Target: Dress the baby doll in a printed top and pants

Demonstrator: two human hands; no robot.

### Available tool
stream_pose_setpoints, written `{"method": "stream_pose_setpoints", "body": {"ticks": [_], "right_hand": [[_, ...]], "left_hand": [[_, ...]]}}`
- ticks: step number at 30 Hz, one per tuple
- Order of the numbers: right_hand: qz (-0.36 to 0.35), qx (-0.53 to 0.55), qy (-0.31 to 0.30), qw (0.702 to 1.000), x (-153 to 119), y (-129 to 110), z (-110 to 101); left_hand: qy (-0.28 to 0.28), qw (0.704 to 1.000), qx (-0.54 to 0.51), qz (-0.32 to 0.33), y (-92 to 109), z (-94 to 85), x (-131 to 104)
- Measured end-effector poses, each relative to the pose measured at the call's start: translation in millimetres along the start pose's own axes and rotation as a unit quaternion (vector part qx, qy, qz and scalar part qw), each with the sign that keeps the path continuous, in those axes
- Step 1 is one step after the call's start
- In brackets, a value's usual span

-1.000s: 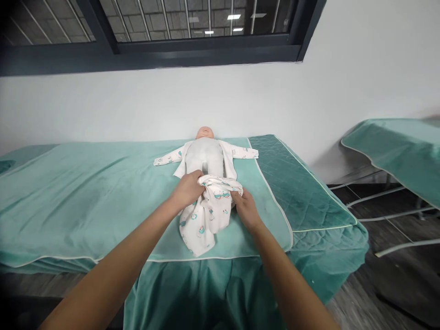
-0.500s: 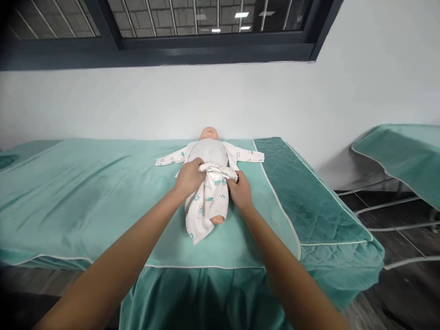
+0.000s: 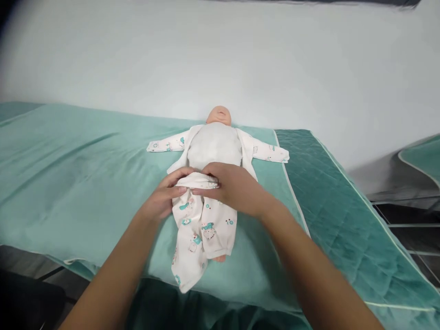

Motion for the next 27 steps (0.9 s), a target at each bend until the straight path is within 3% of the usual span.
{"method": "stream_pose_setpoints", "body": {"ticks": [3, 6, 12, 15, 19, 23, 25, 27], "right_hand": [[0.008, 0.066, -0.077, 0.995, 29.7, 1.7, -0.8], [0.015, 0.206, -0.069, 0.976, 41.7, 14.2, 4.6], [0.063, 0.435, -0.096, 0.893, 34.8, 32.8, 21.0], [0.065, 0.416, -0.119, 0.899, 31.8, 29.7, 20.5], [0.049, 0.284, -0.188, 0.939, 28.7, 22.1, 22.8], [0.055, 0.201, -0.237, 0.949, 25.4, 20.0, 30.0], [0.075, 0.241, -0.208, 0.945, 26.4, 21.6, 30.6], [0.097, 0.315, -0.136, 0.934, 29.2, 25.8, 27.7]], "left_hand": [[0.023, 0.998, -0.05, 0.008, -5.8, -7.1, 0.7], [0.013, 0.997, -0.077, 0.002, -9.9, -11.5, -0.5], [0.024, 0.999, -0.045, -0.003, -13.4, -15.9, -3.2], [0.055, 0.997, -0.061, 0.007, -13.4, -14.8, -3.9], [0.121, 0.986, -0.1, 0.061, -9.1, -14.2, -4.7], [0.165, 0.976, -0.114, 0.081, -9.2, -15.4, -5.3], [0.178, 0.976, -0.099, 0.078, -11.0, -16.3, -6.3], [0.164, 0.982, -0.062, 0.07, -12.3, -14.3, -7.5]]}}
Point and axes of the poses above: each hand's wrist, its own x-axis towards the middle knuckle, its own z-axis out of the palm, y = z × x, the point moved 5 cm from there along x, towards the middle knuckle, and after that the axes turned 4 degrees about z, right-handed, at the moved point
